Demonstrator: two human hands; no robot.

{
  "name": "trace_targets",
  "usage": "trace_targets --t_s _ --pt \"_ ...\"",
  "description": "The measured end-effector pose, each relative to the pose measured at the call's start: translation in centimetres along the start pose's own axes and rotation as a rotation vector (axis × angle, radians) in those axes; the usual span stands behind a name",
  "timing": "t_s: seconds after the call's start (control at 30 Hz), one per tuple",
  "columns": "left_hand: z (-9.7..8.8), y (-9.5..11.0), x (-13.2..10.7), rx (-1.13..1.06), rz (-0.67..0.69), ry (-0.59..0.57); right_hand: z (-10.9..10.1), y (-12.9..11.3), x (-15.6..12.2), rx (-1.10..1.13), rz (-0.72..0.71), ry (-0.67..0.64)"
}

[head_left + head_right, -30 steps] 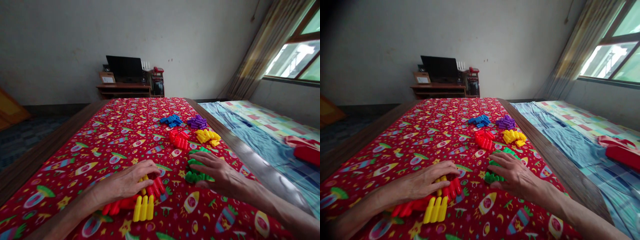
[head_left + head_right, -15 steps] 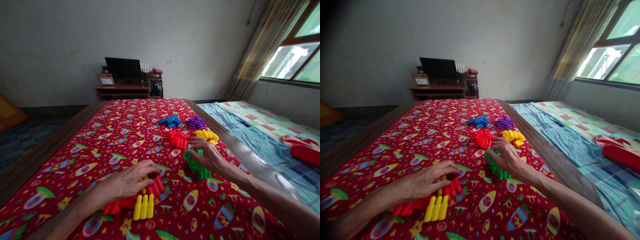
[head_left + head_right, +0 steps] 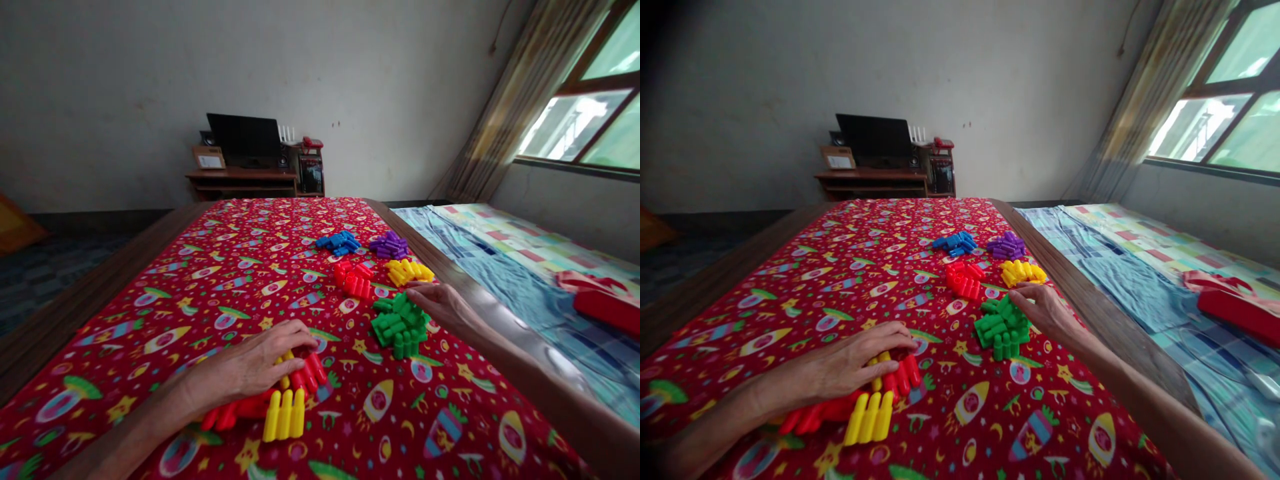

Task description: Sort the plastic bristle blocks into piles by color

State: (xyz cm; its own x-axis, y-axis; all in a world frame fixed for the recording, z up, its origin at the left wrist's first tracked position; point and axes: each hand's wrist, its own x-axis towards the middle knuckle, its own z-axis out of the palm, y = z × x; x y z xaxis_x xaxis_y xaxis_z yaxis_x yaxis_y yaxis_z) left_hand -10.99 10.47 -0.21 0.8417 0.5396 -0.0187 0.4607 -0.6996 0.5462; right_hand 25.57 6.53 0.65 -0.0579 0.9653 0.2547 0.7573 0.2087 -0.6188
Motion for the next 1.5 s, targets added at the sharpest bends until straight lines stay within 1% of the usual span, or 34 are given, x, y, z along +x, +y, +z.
trace_targets --t_s 0.17,0.3,0.43,0.53,0.63,0.7,0.77,0.83,0.93,0.97,1.03,1.17,1.23,1.3,1.37,1.43,1.5 --pt "0.5 -0.8 -0.1 0.010 0.003 0.006 0.7 0.9 -0.4 -0.079 -0.091 0.080" --pt "0.3 -0.5 -0.1 0.014 0.000 -0.001 0.9 1.6 -0.9 -0.142 -0.162 0.125" --pt "0.0 0.0 -0.1 0.000 0.005 -0.003 1.0 1.3 -1.0 -0.168 -0.147 0.192" --pt "-0.2 0.0 -0.2 0.007 -0.015 -0.029 0.4 0.6 -0.6 -0.170 -0.085 0.201" --pt "-0.3 -0.1 -0.4 0.027 -0.024 -0.067 -0.8 -0.5 0.1 -0.142 0.005 0.228" --pt "-0.5 0.2 -0.4 0.025 -0.034 -0.085 -1.6 -1.7 0.7 -0.079 0.012 0.271" --pt "-0.7 0.7 -0.4 -0.003 -0.064 -0.101 -2.2 -3.3 1.3 -0.006 -0.031 0.313" --pt "-1.0 1.2 -0.2 -0.044 -0.112 -0.108 -2.4 -5.2 1.8 0.045 -0.089 0.315" --pt "-1.1 1.8 0.3 -0.111 -0.200 -0.100 -1.5 -7.8 2.0 0.068 -0.193 0.242" --pt "-1.1 1.8 0.6 -0.140 -0.234 -0.085 -1.0 -8.5 2.0 0.056 -0.235 0.199" --pt "-1.0 1.4 1.2 -0.236 -0.294 0.003 0.1 -9.4 1.9 0.006 -0.326 0.100" --pt "-0.7 -0.2 2.1 -0.528 -0.368 0.286 2.4 -9.9 1.6 -0.083 -0.514 -0.100" --pt "-0.6 -0.8 2.3 -0.644 -0.363 0.384 3.4 -10.0 1.5 -0.082 -0.623 -0.144" --pt "-0.6 -0.8 2.4 -0.712 -0.329 0.442 4.5 -10.2 1.6 -0.076 -0.699 -0.154" --pt "-0.5 -0.3 2.4 -0.724 -0.280 0.464 5.5 -10.5 2.0 -0.095 -0.694 -0.185" --pt "-0.4 0.5 2.3 -0.696 -0.237 0.482 6.2 -11.1 2.5 -0.104 -0.631 -0.218" --pt "-0.3 1.2 2.3 -0.658 -0.226 0.495 6.7 -11.7 2.9 -0.052 -0.558 -0.245"
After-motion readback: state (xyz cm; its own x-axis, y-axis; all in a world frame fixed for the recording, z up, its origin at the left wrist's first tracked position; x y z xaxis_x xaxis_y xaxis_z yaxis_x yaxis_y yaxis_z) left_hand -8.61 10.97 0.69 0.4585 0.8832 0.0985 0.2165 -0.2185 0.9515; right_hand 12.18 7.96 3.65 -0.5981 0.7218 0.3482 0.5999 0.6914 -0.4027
